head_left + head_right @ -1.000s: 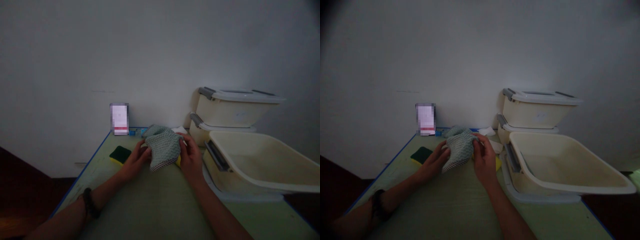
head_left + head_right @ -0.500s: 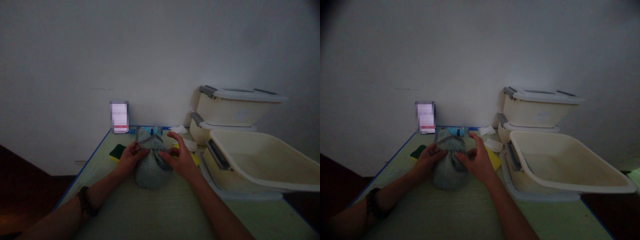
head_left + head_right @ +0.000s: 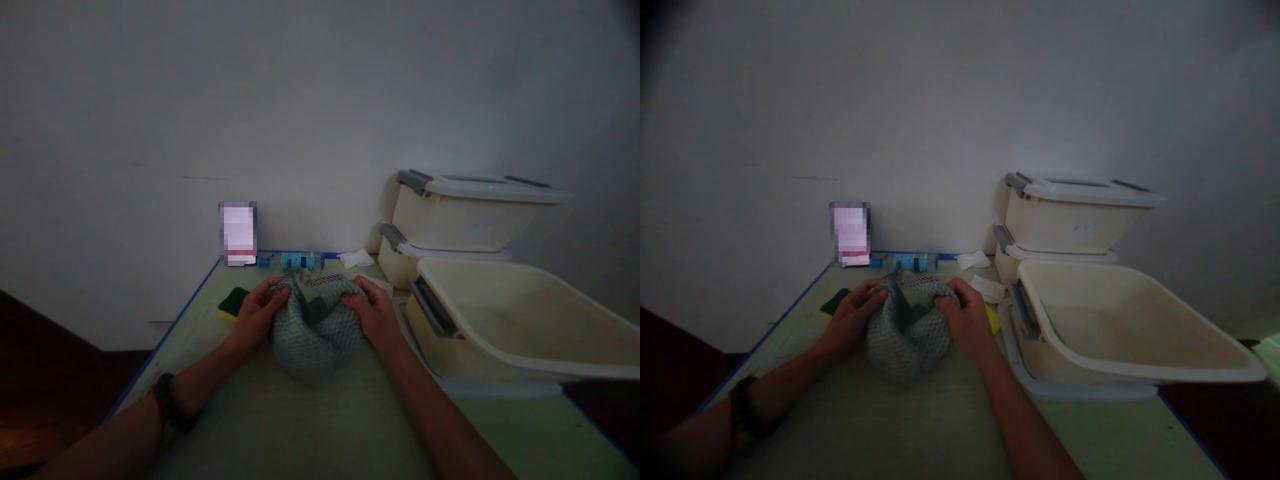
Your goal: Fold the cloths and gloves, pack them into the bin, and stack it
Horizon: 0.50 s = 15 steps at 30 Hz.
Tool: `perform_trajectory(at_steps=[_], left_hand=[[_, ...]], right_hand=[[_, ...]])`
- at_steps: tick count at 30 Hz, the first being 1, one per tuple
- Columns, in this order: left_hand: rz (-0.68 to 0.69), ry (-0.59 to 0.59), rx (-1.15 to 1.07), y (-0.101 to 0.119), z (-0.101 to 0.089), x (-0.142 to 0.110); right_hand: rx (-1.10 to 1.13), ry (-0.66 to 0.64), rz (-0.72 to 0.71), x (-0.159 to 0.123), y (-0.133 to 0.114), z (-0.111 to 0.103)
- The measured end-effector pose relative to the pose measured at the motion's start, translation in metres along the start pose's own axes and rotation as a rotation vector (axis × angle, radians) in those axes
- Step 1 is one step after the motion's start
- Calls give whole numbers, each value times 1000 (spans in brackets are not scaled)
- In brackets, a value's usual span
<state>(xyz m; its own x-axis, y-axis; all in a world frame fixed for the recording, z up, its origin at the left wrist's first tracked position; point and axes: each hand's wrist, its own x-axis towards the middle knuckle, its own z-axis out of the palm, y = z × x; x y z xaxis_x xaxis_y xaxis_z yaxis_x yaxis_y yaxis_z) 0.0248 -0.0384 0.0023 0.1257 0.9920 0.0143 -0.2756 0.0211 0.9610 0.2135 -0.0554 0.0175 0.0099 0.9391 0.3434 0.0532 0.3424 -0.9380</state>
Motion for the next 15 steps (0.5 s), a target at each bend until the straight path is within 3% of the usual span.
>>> perform_trajectory(at_steps=[7, 10, 15], left_hand=[[80, 148, 44, 13, 1, -2], [65, 196, -1, 20, -1, -2], [39, 247, -59, 35, -8, 0]], right_hand=[[516, 260, 227, 9, -2, 1], [599, 279, 307, 13, -3, 2], [647, 339, 323, 16, 5, -4]])
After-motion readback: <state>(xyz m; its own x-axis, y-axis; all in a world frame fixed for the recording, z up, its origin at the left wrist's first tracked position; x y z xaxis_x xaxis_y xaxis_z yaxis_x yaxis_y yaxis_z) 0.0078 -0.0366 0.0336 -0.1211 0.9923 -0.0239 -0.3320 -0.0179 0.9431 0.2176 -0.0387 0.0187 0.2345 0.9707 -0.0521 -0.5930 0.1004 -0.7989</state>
